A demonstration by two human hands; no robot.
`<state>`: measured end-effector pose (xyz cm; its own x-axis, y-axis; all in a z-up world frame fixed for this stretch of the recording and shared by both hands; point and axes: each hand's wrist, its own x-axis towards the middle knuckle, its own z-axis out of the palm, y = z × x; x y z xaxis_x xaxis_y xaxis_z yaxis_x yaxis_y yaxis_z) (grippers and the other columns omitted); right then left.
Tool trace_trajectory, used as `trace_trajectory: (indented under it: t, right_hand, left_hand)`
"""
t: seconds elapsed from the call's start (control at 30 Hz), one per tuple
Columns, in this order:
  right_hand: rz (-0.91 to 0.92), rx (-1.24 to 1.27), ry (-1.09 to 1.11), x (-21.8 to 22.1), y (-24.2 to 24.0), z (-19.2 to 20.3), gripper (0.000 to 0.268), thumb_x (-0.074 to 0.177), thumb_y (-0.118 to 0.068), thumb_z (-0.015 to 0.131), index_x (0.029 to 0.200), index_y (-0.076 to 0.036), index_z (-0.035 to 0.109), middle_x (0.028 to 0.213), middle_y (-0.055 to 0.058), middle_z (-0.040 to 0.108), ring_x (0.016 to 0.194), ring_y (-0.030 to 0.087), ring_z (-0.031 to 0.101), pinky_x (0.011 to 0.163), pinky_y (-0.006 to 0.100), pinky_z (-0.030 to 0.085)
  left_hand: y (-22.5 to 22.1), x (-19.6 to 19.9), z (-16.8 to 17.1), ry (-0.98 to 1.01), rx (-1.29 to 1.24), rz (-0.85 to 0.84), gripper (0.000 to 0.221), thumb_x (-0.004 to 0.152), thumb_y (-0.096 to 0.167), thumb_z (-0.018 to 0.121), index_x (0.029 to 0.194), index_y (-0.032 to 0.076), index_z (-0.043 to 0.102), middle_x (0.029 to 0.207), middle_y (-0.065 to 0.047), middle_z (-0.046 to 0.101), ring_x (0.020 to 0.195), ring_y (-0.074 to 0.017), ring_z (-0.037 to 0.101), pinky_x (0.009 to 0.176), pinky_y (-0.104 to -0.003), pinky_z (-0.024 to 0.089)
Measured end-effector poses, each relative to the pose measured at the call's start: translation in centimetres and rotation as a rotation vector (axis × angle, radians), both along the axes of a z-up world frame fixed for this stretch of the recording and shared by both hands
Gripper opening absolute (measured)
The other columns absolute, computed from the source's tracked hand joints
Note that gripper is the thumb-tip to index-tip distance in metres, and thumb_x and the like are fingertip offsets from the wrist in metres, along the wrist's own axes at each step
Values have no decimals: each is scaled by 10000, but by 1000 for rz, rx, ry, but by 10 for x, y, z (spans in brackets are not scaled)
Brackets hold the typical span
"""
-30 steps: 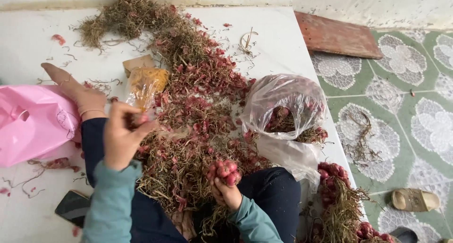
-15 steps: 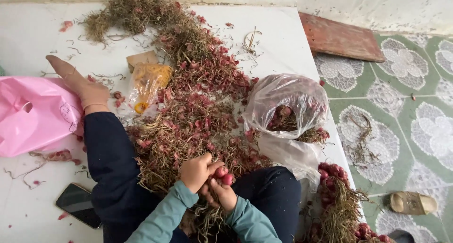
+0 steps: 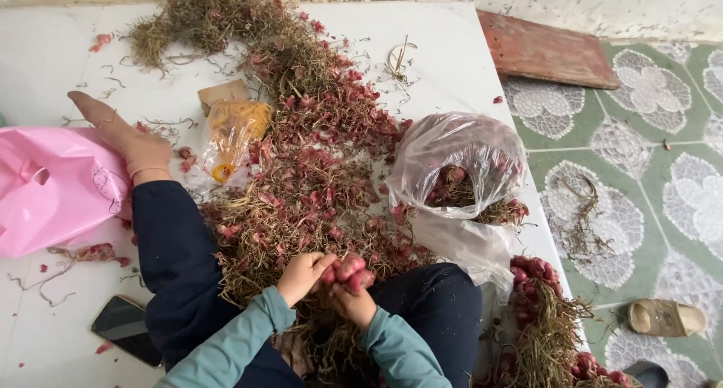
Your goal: Detaching shallots from dried stalks and sorting them into a plastic bag
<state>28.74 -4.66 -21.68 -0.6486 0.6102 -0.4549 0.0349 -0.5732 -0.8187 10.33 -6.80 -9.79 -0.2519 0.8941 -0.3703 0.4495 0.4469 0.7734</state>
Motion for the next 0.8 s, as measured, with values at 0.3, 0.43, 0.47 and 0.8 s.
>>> trace_trajectory:
  t: [0.3, 0.43, 0.47, 0.8]
  right_hand:
    - [-2, 0, -186, 0, 1, -2, 406, 1038, -248, 555, 1351, -14, 666, 996, 69, 755, 724, 106, 648, 624, 191, 505]
    - [58, 10, -184, 6, -1, 13, 346, 1046, -235, 571, 1285, -17, 695, 836, 24, 693, 638, 96, 584, 573, 197, 463]
    - [103, 106, -180, 6, -2, 18, 298, 1035, -195, 581, 1244, -17, 697, 847, 23, 696, 671, 103, 600, 610, 203, 490]
    - [212, 534, 172, 2, 15, 78, 475, 869, 137, 508, 1298, -67, 478, 1069, 101, 603, 831, 184, 583, 775, 294, 535]
  left_hand:
    - [-9, 18, 15, 145, 318, -28, 235, 803, 129, 808, 863, 102, 582, 885, -26, 678, 700, -186, 636, 677, -313, 553]
    - [-12, 11, 13, 116, 258, -53, 218, 861, 122, 764, 717, 118, 600, 782, 23, 644, 587, -110, 519, 558, -245, 494]
    - [-13, 10, 20, 101, 233, -61, 179, 852, 117, 762, 727, 104, 633, 763, 19, 680, 592, -119, 555, 581, -252, 499]
    - [-1, -32, -4, -1039, -185, 421, 527, 910, -31, 573, 1436, -40, 527, 949, -98, 589, 572, -125, 454, 432, -235, 379]
